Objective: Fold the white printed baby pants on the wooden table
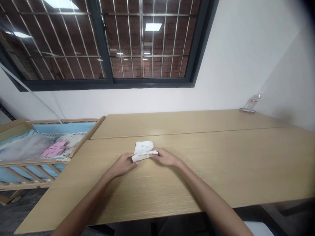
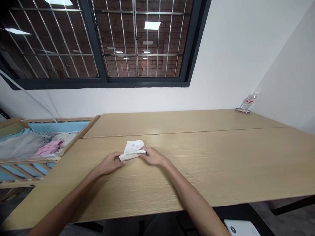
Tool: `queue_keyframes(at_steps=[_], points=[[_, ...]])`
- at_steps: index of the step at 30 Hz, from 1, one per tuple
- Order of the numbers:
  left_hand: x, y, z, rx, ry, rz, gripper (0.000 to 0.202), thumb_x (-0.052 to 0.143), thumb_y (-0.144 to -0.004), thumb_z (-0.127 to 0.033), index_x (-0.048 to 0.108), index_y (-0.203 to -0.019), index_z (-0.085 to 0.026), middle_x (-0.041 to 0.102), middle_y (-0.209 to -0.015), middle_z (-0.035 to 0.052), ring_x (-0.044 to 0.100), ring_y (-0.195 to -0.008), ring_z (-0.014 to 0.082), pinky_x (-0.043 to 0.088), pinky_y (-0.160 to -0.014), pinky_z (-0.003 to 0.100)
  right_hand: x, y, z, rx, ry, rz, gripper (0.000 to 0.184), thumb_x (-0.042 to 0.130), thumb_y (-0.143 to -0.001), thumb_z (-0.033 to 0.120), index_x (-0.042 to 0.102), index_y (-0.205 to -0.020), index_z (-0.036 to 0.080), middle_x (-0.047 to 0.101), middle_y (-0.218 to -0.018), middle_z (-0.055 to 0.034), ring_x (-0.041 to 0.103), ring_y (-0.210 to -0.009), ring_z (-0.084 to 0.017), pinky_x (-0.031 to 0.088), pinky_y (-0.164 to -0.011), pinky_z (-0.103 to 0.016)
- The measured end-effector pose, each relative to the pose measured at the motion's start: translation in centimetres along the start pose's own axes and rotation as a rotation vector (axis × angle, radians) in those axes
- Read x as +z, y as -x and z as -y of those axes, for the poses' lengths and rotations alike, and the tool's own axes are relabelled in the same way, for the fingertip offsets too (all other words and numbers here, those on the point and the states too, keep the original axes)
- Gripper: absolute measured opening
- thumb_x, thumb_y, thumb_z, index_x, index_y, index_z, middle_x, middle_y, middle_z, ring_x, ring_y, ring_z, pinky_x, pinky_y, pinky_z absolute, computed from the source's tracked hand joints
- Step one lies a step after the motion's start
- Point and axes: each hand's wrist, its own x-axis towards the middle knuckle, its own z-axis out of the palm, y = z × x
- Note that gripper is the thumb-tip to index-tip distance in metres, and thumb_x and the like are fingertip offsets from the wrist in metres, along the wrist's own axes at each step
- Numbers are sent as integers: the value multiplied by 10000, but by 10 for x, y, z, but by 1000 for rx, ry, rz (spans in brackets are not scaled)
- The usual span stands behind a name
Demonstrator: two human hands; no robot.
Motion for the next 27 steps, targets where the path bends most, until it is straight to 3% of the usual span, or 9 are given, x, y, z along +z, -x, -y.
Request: queue_keyframes(at_steps=[4,8,13,18,21,23,25,27], points=[[0,-15,9,-52,19,-73,367,563,-893,-515,693,-942,-175,752,-911,44,683,-831,224,503,-743,296,4,-11,-8,22,26,-122,341,520,-991,449,639,-1209,215,732,-1121,-76,669,-981,-247,518,-892,-376],[2,-47,17,-115,-18,-198,393,516,-911,-542,633,-919,-166,710,-776,24,656,-717,192,463,-633,266,12,-29,-22,153,15,-296,359,506,-982,474,580,-1182,187,715,-1047,-93,660,-917,-236,519,-812,-349],[14,-74,25,-229,-156,-355,304,520,-938,-466,636,-951,-185,714,-781,41,662,-741,198,445,-669,276,27,-51,-43,303,15,-505,391,516,-945,381,486,-1269,164,679,-997,-87,644,-871,-225,524,-818,-364],[26,-73,30,-282,-303,-411,243,556,-934,-434,642,-970,-210,736,-879,77,685,-882,251,470,-775,327,34,-54,-53,346,89,-592,438,549,-902,395,504,-1256,140,635,-1097,-139,626,-994,-264,527,-900,-420],[29,-69,26,-244,-379,-462,349,535,-949,-422,604,-1185,-175,713,-1124,146,633,-1122,299,451,-962,408,34,-49,-48,296,134,-661,457,497,-944,413,492,-1310,141,595,-1207,-167,614,-1084,-270,515,-962,-430],[33,-67,19,-188,-413,-492,486,461,-984,-431,494,-1371,-138,583,-1392,200,508,-1327,318,379,-1091,455,34,-45,-39,204,242,-704,474,431,-985,407,473,-1374,141,556,-1312,-189,566,-1212,-287,466,-1050,-457],[41,-65,13,-68,-436,-488,607,369,-1014,-460,349,-1498,-94,406,-1564,220,366,-1459,309,307,-1174,460,36,-42,-28,84,387,-646,507,371,-1013,386,446,-1443,129,505,-1425,-203,471,-1350,-302,385,-1137,-482],[52,-65,8,73,-459,-434,698,304,-1024,-500,232,-1556,-54,290,-1632,225,252,-1526,297,253,-1223,457,41,-42,-19,-24,506,-482,551,355,-1019,355,393,-1513,114,441,-1527,-197,373,-1445,-298,309,-1193,-489]])
